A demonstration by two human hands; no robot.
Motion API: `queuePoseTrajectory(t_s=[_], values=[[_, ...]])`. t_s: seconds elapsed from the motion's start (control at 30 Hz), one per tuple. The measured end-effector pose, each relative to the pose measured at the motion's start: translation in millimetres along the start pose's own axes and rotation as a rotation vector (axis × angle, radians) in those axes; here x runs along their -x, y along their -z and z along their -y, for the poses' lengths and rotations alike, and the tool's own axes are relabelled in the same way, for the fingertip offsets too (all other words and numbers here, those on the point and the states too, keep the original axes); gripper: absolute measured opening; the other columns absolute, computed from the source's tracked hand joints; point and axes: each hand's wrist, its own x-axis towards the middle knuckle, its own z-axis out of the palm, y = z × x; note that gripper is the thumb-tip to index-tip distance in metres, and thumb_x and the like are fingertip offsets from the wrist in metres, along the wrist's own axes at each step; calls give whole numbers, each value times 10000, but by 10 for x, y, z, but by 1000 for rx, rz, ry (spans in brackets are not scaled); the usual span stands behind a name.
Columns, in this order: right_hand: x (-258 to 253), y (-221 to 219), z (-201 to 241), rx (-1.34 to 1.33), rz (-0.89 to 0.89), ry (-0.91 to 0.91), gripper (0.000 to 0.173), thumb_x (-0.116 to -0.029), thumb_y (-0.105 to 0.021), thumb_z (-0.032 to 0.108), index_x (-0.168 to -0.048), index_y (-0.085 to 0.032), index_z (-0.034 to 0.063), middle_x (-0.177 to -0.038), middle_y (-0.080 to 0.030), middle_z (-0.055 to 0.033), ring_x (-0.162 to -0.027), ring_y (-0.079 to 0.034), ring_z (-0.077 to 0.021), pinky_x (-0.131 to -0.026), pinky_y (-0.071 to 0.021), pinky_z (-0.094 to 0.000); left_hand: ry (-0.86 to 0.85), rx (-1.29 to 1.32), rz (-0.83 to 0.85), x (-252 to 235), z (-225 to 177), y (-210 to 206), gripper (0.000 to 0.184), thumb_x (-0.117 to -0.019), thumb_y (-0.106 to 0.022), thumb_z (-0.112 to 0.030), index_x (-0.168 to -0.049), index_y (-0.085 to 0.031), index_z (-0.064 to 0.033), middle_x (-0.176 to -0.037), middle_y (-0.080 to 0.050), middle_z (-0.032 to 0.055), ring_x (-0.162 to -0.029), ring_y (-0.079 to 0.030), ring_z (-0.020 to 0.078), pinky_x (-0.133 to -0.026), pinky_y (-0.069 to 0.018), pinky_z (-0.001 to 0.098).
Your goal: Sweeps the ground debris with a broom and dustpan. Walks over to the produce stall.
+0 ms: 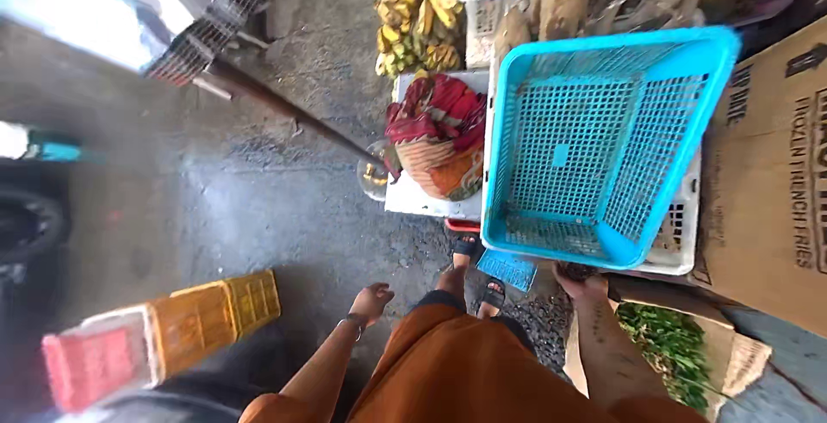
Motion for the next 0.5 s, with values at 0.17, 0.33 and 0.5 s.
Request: queuePoseTrajectory(t_s=[0.17, 0.33, 0.5], values=[[26, 74, 132, 125, 227, -14, 732, -1002, -269, 734, -1499, -353, 203, -1420, -532, -163, -1223, -605, -362, -962, -534, -612, -58, -15, 15, 335, 350, -458, 499, -1022, -622, -375, -1430, -581, -89, -1310, -685, 129, -1222, -656, 274, -1095, -483, 522], [-170, -151, 172, 68, 160, 123, 586, -1088, -300, 579, -1549, -335, 217, -1516, -479, -110, -1373, -513, -305, -1082, -485, -564, 51, -80, 64, 433, 965, -862, 481, -1029, -613, -376, -1422, -595, -99, -1304, -688, 145, -1228, -653, 299, -1093, -478, 537], [-94, -181, 256, 315, 9, 33, 854, -966, -262, 809, -1572, -275, 207, -1531, -455, -169, -1295, -574, -347, -995, -542, -528, 126, -54, 38, 627, 1455, -912, 489, -1033, -606, -400, -1397, -611, -73, -1330, -670, 159, -1255, -635, 296, -1118, -456, 526]])
